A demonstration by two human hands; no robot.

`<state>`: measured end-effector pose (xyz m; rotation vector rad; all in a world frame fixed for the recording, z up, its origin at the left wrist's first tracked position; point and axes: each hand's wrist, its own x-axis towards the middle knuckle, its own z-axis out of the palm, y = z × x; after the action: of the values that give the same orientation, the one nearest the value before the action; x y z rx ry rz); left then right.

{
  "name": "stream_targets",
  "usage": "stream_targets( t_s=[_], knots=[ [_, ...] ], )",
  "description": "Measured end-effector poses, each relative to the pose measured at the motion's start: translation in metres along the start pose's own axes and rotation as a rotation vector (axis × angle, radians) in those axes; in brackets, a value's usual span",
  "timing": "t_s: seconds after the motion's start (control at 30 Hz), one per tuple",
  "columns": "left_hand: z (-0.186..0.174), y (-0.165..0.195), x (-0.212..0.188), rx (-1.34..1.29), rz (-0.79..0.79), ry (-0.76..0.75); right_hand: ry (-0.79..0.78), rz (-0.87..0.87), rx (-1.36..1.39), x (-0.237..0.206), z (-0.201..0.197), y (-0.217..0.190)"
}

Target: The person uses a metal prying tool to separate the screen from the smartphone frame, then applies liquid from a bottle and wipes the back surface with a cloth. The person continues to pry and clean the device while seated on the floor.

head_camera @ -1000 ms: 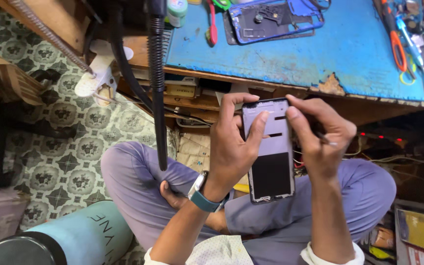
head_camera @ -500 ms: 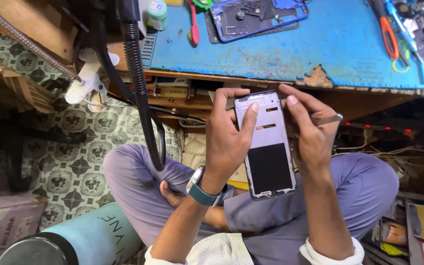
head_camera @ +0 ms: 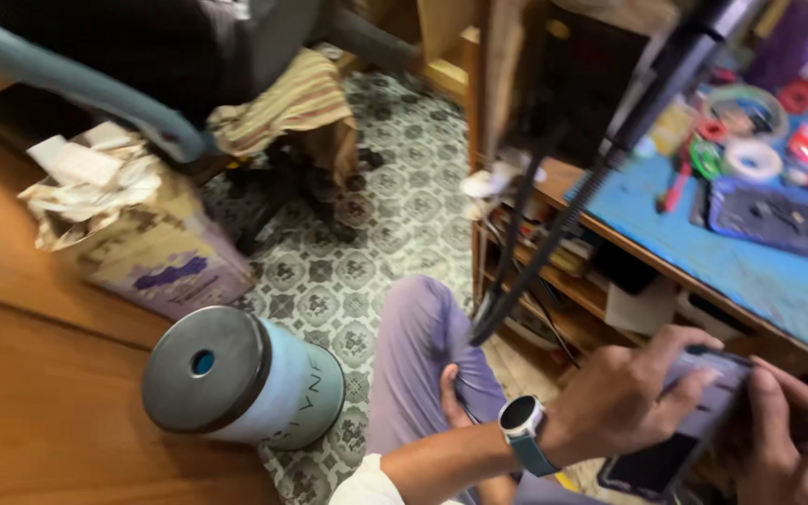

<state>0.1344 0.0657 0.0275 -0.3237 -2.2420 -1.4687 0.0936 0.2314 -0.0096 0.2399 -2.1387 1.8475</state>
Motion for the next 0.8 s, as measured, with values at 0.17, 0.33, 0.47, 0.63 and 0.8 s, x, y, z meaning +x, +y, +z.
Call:
stream_targets(
  t_s=[0.17, 0.33, 0.47, 0.63, 0.8],
  knots=[
    [-0.026, 0.024, -0.008, -0.052, 0.053, 0.058, 0.080, -0.101, 0.020, -0.015, 0.005, 0.019],
    [-0.043, 0.046, -0.003, -0.133, 0.107, 0.084, 0.034, -0.137, -0.018, -0.012, 0.007, -0.003],
    [-0.047, 0.057, -0.008, -0.093, -0.010, 0.084, -0.015, -0.145, -0.009, -0.016, 0.003, -0.028],
    [-0.062, 0.059, 0.002, -0.322, -0.176, 0.386, -0.009, -0.104, 0.146, -0.007, -0.019, -0.057],
    [-0.059, 0.059, 0.006, -0.814, -0.141, 0.441, -0.117, 0.064, 0.435, -0.007, -0.028, -0.081]
  ],
)
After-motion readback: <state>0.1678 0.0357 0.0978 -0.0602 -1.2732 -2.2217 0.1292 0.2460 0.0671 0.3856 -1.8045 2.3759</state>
